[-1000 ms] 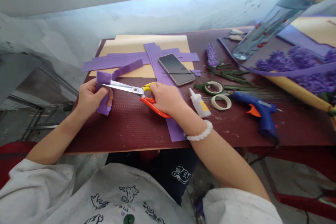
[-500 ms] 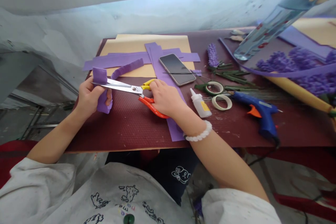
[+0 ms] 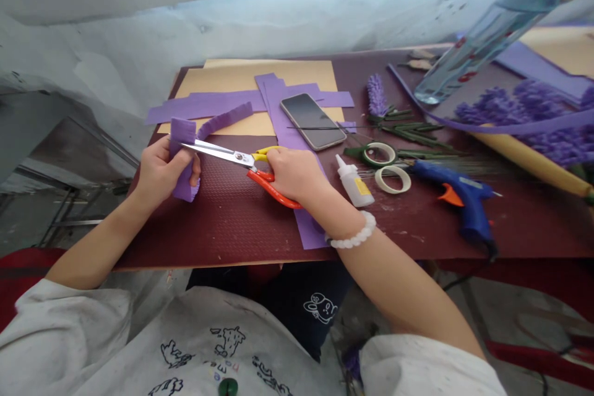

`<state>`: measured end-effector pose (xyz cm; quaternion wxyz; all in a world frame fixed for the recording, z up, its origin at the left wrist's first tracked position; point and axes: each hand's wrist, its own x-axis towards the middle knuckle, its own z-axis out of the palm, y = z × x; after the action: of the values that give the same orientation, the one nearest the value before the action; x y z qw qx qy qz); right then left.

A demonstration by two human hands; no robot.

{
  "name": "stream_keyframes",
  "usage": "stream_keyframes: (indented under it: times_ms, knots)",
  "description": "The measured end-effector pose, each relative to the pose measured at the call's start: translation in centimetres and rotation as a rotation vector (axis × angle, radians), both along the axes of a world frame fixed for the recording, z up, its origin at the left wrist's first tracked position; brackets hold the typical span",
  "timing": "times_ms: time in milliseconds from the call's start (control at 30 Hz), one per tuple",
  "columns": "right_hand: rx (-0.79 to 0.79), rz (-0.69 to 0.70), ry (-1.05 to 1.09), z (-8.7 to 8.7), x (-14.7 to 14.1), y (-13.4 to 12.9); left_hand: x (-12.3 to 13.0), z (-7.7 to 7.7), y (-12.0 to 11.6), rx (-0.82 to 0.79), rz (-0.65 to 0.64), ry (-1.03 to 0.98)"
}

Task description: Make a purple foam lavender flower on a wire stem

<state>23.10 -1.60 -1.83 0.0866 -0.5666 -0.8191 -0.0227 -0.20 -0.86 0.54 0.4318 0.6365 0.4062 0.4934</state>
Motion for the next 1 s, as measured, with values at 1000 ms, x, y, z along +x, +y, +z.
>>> stream_keyframes:
  times_ms: [1000]
  knots:
    - [0.01, 0.045, 0.049, 0.04, 0.05, 0.12, -0.2, -0.18, 0.14, 0.04, -0.04, 0.002]
